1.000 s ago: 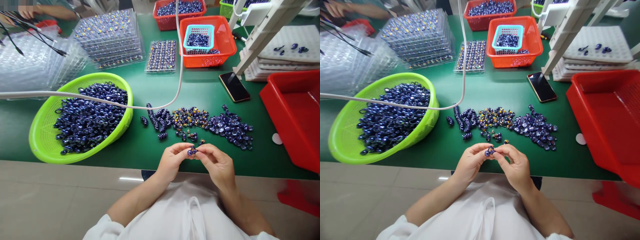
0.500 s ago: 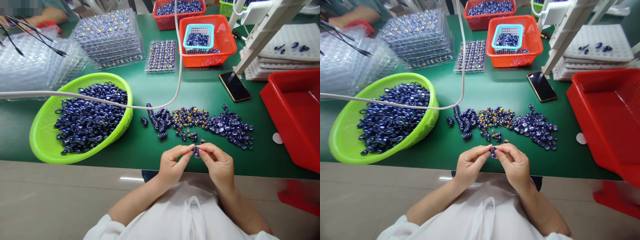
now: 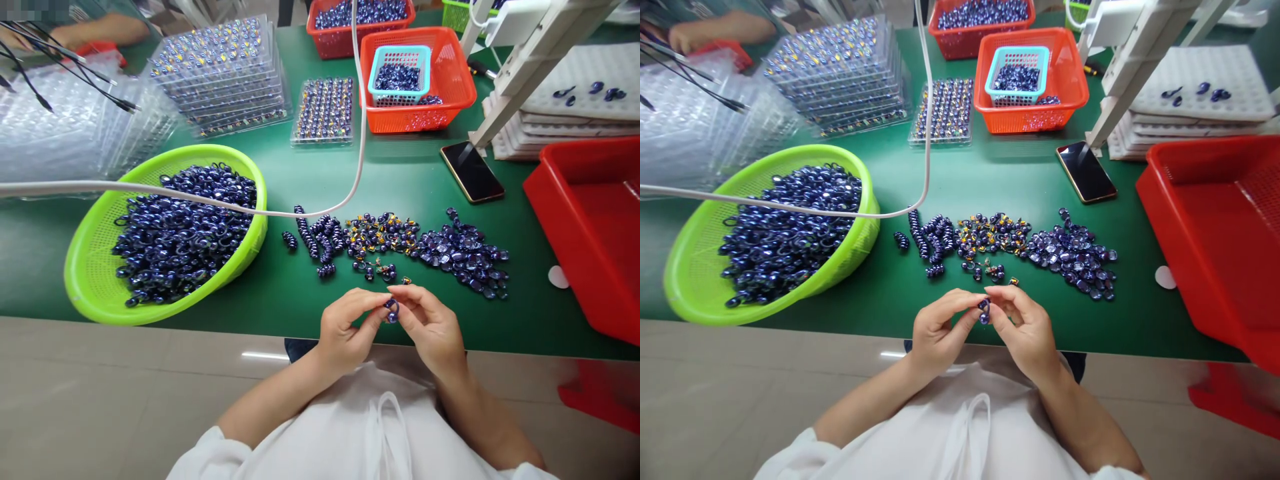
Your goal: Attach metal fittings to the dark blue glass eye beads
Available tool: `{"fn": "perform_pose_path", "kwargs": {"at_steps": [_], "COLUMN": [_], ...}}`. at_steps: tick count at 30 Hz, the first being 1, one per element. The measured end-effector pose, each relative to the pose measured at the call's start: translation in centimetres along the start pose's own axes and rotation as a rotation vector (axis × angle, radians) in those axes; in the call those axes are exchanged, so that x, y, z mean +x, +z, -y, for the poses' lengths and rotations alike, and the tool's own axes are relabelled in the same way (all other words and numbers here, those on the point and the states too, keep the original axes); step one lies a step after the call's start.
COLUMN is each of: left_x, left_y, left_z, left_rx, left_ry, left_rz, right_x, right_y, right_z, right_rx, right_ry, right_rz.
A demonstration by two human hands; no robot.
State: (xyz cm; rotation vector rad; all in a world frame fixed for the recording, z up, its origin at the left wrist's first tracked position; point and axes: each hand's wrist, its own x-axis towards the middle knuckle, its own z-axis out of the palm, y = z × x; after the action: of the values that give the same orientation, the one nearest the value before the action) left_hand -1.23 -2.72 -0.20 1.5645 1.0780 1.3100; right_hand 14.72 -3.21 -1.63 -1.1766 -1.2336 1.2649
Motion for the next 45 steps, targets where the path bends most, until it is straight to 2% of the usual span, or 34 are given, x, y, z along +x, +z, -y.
{"fn": "perform_pose_path", "kwargs": {"at_steps": [3, 9, 17, 22, 26, 30, 34, 39, 45], "left_x": [-0.2, -0.2, -0.1, -0.1, -0.1, -0.1, 0.1, 0.6, 0.8], "left_y": [0.0, 0.0, 0.1, 0.2, 0.1, -0.2, -0.5, -1.2, -0.9], "left_z": [0.0, 0.4, 0.4, 0.6, 0.7, 1.1, 1.5, 1.0, 0.2], "left_rx": [0.046, 0.066, 0.058, 0.061, 0.104, 0.147, 0.146, 0.164, 0.297], "left_ry": [0.052, 0.195, 0.125, 0.15, 0.197, 0.18, 0.147, 0.086, 0.101], "left_rz": [0.006, -0.024, 0.024, 0.011, -0.001, -0.003, 0.05, 0.152, 0.111], "right_x": [0.1, 0.2, 0.2, 0.2, 0.4, 0.8, 1.0, 0.9, 1.0], "right_y": [0.1, 0.1, -0.3, -0.5, -0.2, 0.2, 0.1, -1.1, -1.8], "right_z": [0.2, 0.5, 0.5, 0.5, 0.2, -0.2, -0.4, -0.2, 0.4], "right_rx": [0.066, 0.157, 0.086, 0.055, 0.118, 0.142, 0.08, -0.156, -0.586], "right_ry": [0.015, 0.036, 0.023, -0.003, 0.016, 0.065, 0.065, -0.058, -0.384], "right_rz": [0.065, 0.117, 0.067, 0.069, 0.079, 0.064, 0.042, 0.074, 0.05]}}
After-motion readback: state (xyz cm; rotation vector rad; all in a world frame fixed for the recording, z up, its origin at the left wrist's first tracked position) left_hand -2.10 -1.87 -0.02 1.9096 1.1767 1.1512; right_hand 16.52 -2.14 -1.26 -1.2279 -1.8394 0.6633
